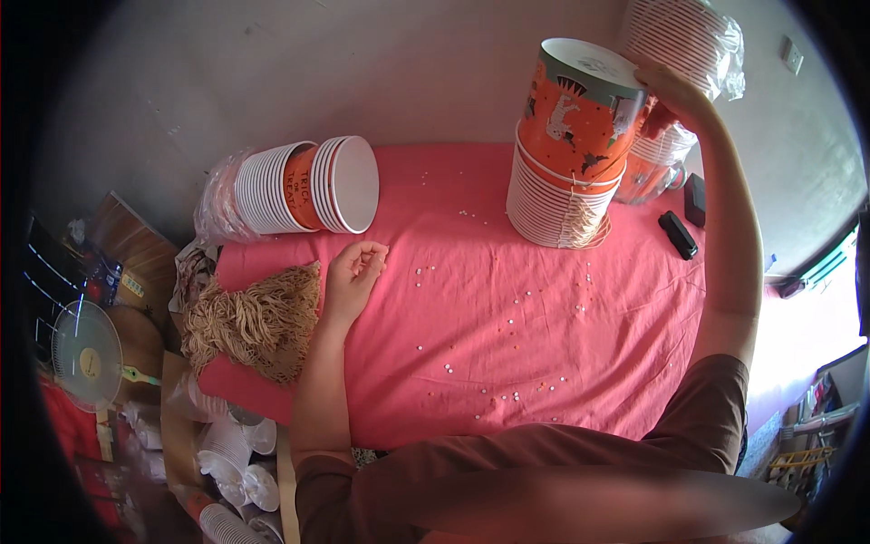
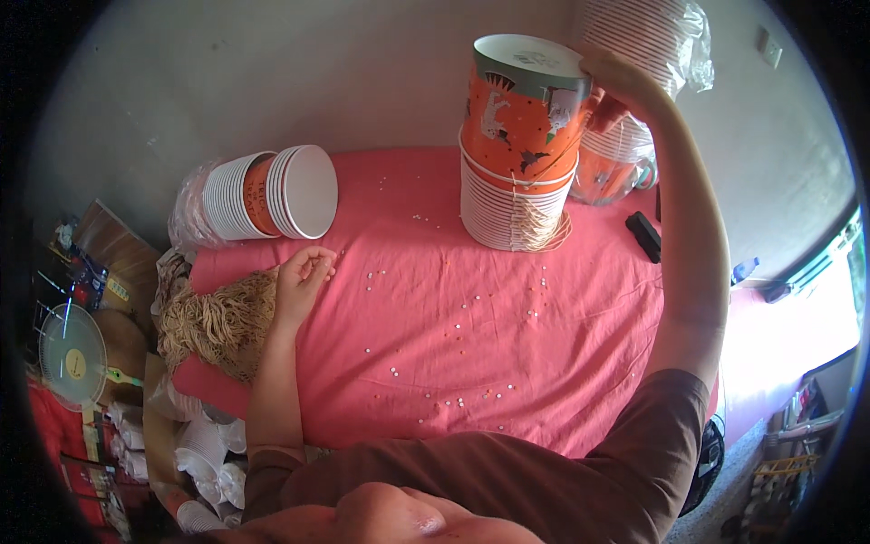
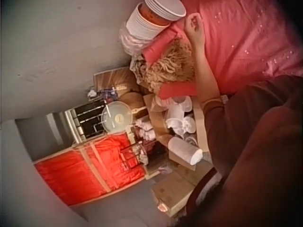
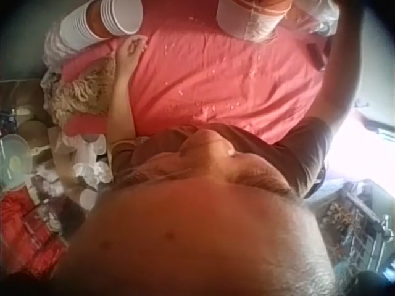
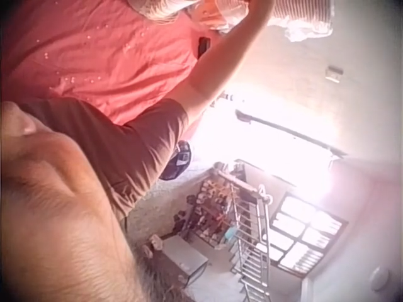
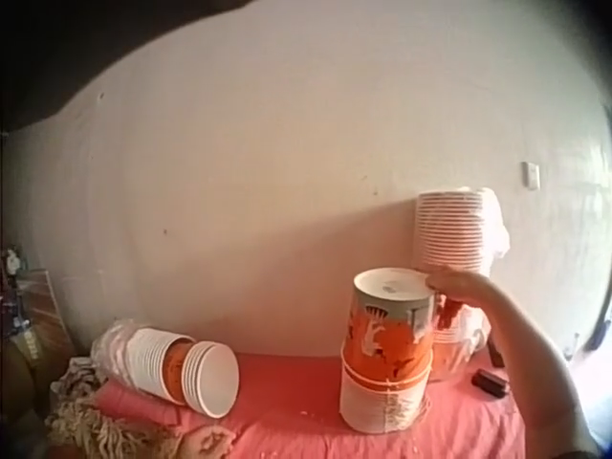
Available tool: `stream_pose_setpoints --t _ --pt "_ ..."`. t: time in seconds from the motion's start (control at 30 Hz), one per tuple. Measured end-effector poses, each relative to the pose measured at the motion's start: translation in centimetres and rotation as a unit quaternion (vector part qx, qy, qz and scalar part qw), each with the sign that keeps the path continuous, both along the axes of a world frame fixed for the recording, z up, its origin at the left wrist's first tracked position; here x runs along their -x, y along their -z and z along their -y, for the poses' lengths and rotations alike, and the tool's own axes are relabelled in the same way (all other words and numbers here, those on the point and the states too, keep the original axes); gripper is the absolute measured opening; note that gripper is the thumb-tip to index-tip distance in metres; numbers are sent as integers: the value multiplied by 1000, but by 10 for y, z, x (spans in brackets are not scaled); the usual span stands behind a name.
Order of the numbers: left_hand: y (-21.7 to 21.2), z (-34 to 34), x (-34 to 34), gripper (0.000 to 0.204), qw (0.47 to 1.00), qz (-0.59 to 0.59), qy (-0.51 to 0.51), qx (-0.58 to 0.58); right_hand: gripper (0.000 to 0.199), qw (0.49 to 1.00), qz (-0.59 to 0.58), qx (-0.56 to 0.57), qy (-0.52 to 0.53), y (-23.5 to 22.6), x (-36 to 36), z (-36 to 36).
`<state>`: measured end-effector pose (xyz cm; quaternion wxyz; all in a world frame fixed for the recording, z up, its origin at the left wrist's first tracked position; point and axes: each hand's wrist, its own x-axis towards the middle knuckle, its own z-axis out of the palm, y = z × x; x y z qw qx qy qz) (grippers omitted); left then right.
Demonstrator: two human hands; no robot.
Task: Attaching rubber band handles to paper buckets in a packaging assembly task.
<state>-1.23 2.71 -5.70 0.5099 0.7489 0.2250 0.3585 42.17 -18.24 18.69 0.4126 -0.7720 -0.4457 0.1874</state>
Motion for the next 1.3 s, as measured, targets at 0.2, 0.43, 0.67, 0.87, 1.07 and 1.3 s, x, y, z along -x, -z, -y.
stream_pose_setpoints --t 0.2,0.43,0.67,0.87,1.07,1.3 --pt "-3 3 1 13 1000 -6 0 5 50 1000 0 13 -16 8 -4 -5" --pt "-3 3 0 14 1000 -16 5 -7 52 995 71 64 26 7 2 -7" --pt "1 2 -2 14 1000 -18 6 1 52 994 80 65 32 12 0 -3" --pt "0 2 0 14 999 -31 -14 -31 58 995 79 39 47 22 -3 -4" --pt "-1 -3 -2 12 995 -30 -45 -82 37 831 483 -259 98 42 -39 -13" --pt "5 -6 0 11 993 -17 -65 -100 27 789 482 -373 -80 38 118 -27"
